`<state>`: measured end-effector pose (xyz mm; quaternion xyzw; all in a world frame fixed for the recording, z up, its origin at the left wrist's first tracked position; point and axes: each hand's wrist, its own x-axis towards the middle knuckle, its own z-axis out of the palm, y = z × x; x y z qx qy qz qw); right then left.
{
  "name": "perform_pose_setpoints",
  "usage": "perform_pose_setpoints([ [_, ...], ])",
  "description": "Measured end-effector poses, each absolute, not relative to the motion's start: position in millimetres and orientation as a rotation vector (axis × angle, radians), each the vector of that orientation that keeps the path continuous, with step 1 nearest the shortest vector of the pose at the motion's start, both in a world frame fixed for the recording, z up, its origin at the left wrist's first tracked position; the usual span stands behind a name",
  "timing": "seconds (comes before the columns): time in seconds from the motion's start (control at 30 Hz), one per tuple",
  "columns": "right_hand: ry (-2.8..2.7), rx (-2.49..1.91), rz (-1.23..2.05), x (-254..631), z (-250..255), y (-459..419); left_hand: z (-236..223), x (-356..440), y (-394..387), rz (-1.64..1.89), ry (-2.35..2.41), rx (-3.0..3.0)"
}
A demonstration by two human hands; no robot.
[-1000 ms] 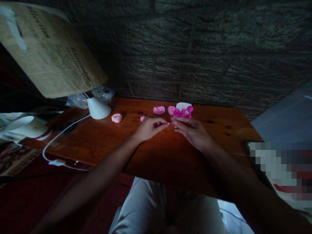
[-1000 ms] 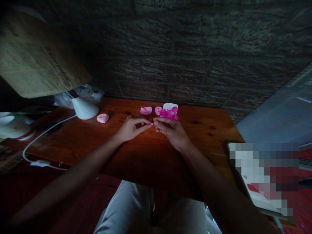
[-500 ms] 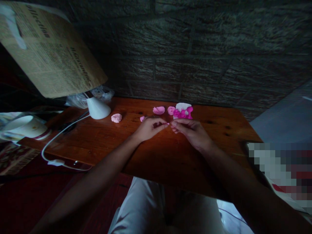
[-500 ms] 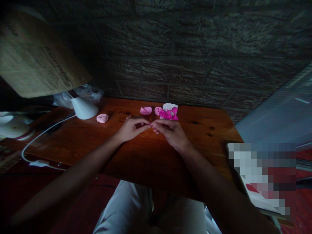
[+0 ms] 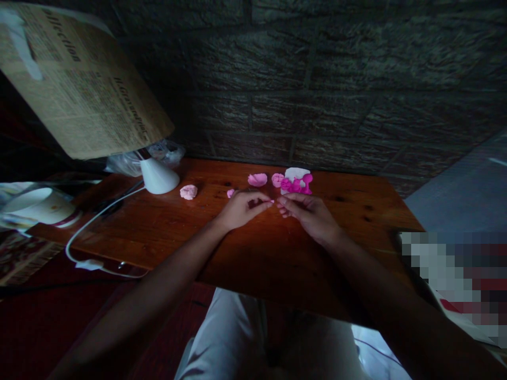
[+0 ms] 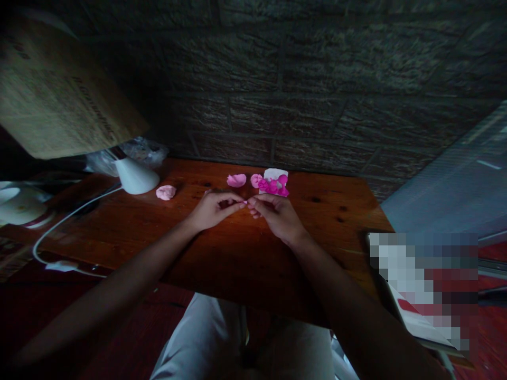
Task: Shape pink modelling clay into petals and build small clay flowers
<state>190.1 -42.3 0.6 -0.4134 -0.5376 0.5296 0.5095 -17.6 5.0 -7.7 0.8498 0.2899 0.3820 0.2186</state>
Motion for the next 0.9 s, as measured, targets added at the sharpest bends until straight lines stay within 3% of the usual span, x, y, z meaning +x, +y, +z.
perform_pose_setpoints([
  [0.33, -1.272, -1.004, 1.178, 188.5, -0.3, -43.1, -7.0, -18.2, 4.9, 1.037, 0.812, 2.377],
  [0.67, -1.124, -1.060, 1.293, 191.8, -0.5, -40.9, -7.5, -18.1, 4.6, 1.088, 0.802, 2.363],
  [0.9, -1.296, -1.037, 1.172, 191.8, 6.3, -44.9, -6.6, -18.1, 4.5, 1.075, 0.827, 2.364],
])
